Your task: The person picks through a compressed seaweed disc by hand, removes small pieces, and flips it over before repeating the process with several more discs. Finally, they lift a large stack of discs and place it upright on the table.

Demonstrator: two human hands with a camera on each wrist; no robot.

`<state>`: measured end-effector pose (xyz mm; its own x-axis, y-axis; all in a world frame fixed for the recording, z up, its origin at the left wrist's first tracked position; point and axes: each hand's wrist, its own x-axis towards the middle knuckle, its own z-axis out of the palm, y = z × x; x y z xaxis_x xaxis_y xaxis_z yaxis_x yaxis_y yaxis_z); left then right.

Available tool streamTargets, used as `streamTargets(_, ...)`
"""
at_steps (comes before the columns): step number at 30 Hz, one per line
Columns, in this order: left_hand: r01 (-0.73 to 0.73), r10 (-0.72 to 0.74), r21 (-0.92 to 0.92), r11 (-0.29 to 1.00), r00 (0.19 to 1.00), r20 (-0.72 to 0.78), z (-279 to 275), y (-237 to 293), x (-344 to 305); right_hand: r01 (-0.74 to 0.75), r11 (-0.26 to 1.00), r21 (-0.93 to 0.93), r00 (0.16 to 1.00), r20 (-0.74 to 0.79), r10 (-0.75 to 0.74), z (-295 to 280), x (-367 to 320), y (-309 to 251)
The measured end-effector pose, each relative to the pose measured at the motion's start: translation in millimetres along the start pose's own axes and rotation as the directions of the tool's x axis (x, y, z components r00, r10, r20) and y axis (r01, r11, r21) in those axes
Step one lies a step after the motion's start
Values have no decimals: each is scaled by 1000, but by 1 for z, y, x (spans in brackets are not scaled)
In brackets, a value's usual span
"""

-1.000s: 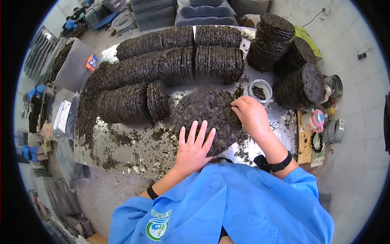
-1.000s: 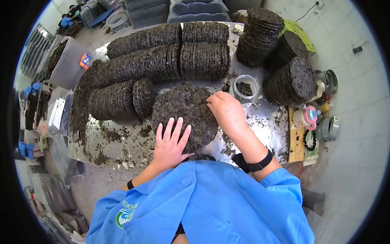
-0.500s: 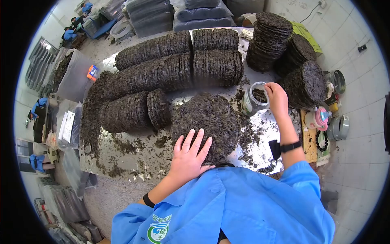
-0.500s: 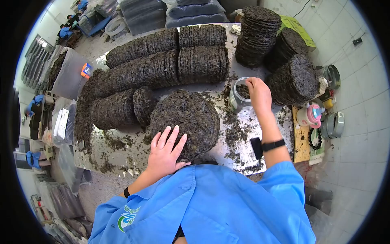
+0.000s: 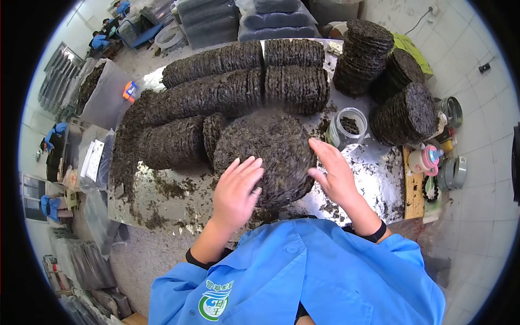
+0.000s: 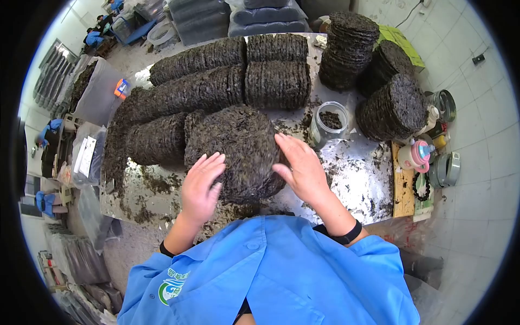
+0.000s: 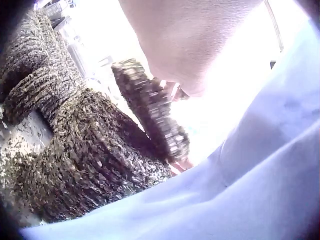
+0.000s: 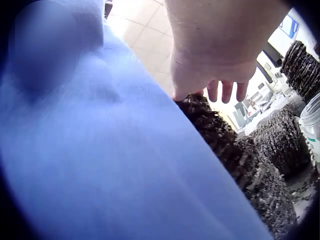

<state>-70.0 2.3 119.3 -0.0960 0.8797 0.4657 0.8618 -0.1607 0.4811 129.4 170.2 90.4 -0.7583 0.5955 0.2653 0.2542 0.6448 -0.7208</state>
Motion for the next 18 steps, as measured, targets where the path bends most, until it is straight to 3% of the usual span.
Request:
streamTargets(2, 120, -132, -206, 971, 990, -46, 2, -9, -10, 90, 986, -137, 996, 12, -89, 4, -5, -4)
streamTargets(3, 36, -38, 27, 999, 996, 77, 7, -8, -13, 17, 1000, -10, 999, 35, -17, 8, -9, -4)
streamTargets(4, -79, 24, 246, 966, 976, 216, 12, -2, -11, 22, 1000, -12, 999, 34, -21, 12, -10, -4)
streamTargets(5, -17, -59, 245, 969, 953, 298, 27, 0, -18, 24, 993, -112, 998, 67, -16, 16, -11, -3)
streamTargets(6, -49, -36, 285, 957, 958, 283, 37, -4, -28, 28, 978, -209, 995, 99, -7, 19, -12, -4)
streamTargets(9, -74, 36, 252, 965, 987, 154, 49, -9, -34, 27, 988, -152, 999, 39, -21, 20, -12, -9)
streamTargets(11, 55, -72, 135, 989, 990, 125, 50, 1, -27, 39, 996, -85, 999, -19, -41, 18, -9, -16)
streamTargets(14, 58, -91, 203, 978, 983, 162, 55, 7, -18, 62, 997, -48, 995, -71, -65, 17, -7, -15)
streamTargets(16, 74, -107, 191, 979, 980, 168, 54, 14, -13, 40, 999, -2, 994, -97, -40, 14, -7, -23)
streamTargets(18, 106, -117, 103, 989, 987, 109, 55, 17, -9, -134, 973, 186, 991, 7, 135, 7, -8, -39)
